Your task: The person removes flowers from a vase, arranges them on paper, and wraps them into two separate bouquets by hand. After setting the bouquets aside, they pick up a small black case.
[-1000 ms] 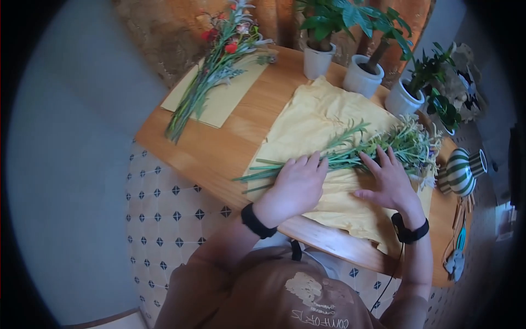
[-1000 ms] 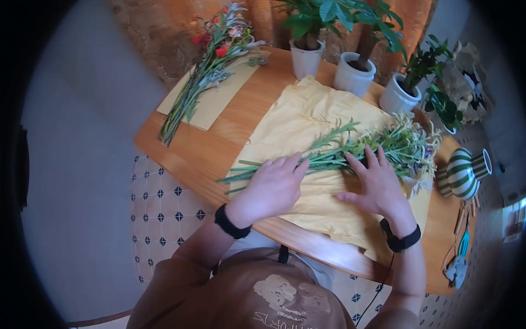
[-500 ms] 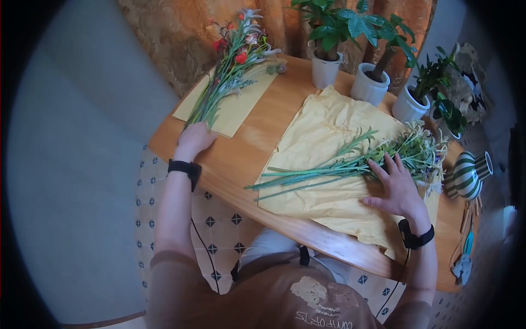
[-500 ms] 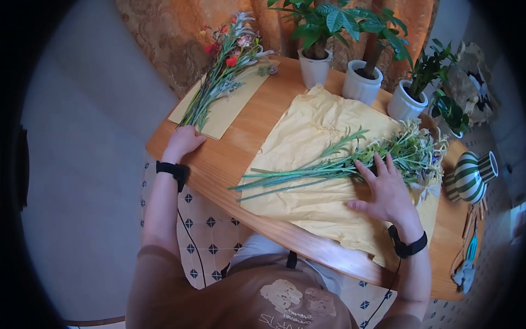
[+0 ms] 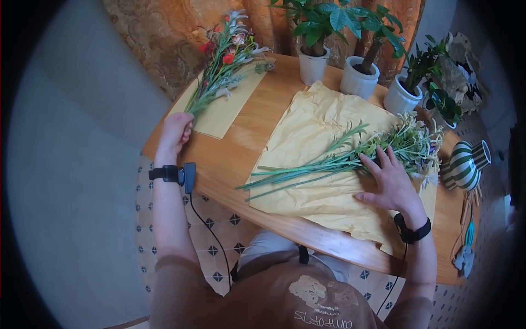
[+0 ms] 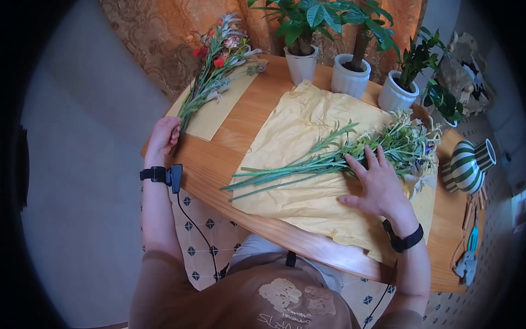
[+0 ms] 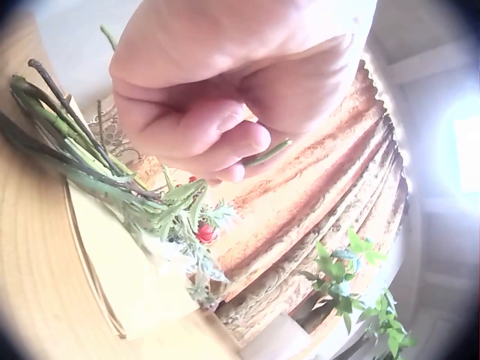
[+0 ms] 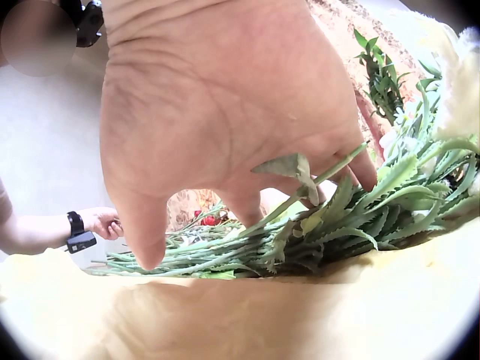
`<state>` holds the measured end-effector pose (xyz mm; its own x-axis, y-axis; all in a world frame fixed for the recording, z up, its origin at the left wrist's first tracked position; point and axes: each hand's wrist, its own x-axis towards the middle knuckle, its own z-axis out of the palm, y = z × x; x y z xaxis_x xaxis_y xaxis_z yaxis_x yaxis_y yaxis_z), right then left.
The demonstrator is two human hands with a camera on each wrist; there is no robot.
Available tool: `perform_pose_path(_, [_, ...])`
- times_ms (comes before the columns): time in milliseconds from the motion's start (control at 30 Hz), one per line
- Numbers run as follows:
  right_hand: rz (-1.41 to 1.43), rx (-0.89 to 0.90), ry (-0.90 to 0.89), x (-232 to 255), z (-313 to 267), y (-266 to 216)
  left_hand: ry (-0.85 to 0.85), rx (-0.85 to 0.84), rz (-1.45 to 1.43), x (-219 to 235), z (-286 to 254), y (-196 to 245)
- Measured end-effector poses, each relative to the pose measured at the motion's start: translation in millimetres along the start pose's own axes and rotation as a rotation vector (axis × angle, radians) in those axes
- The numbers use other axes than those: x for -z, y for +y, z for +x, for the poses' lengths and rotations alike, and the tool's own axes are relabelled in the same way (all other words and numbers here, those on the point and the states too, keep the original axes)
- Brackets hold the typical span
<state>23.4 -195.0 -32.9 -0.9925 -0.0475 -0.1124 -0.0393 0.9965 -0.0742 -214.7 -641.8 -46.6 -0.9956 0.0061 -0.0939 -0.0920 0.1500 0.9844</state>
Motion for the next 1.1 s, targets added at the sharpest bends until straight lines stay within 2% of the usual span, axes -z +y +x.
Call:
perform_pose_path(33, [0.003, 0.003, 0.003, -1, 0, 1, -0.002, -0.002, 0.003, 0, -2, 7])
perform_pose_path(133, [0.003, 0.017, 0.029, -2, -2, 1, -0.071, 0.01, -0.368, -2, 0, 35])
perform_pose_path(233, [0.002, 0.016, 0.032, -3, -2, 1, -0.07, -0.021, -0.402, -7, 14, 49])
perform_pose_path(300, [0.006, 0.015, 0.027, -1, -2, 0, -0.112, 0.022, -0.469, -5, 29, 58])
perform_pose_path(367, [0.008, 0.008, 0.026, -1, -2, 1, -0.203, 0.106, -0.757, 2, 46, 63])
perform_pose_path(400, [0.006, 0.011, 0.029, -2, -2, 1, -0.218, 0.084, -0.795, 0, 47, 69])
perform_pose_path(567, [0.002, 0.009, 0.033, -3, -2, 1, -0.288, 0.122, -0.868, -9, 40, 93])
perform_pose_path(633, [0.009, 0.006, 0.03, -2, -2, 0, -0.402, 0.059, -0.882, -9, 34, 101])
perform_pose_path(800, [0.012, 0.005, 0.037, -2, -2, 0, -0.507, -0.003, -0.9, -8, 16, 113])
perform_pose_path(900, [0.009, 0.009, 0.041, -2, -3, 0, -0.493, 0.102, -0.872, -14, 14, 106])
perform_pose_path(967, [0.01, 0.004, 0.046, -2, -3, -1, -0.534, 0.097, -0.922, -11, 7, 109])
perform_pose_path(1033, [0.008, 0.012, 0.056, -3, -4, 0, -0.607, -0.044, -0.908, -15, -15, 120])
perform_pose_path(1100, [0.002, 0.014, 0.053, -3, -4, -1, -0.592, -0.061, -0.875, -19, -31, 124])
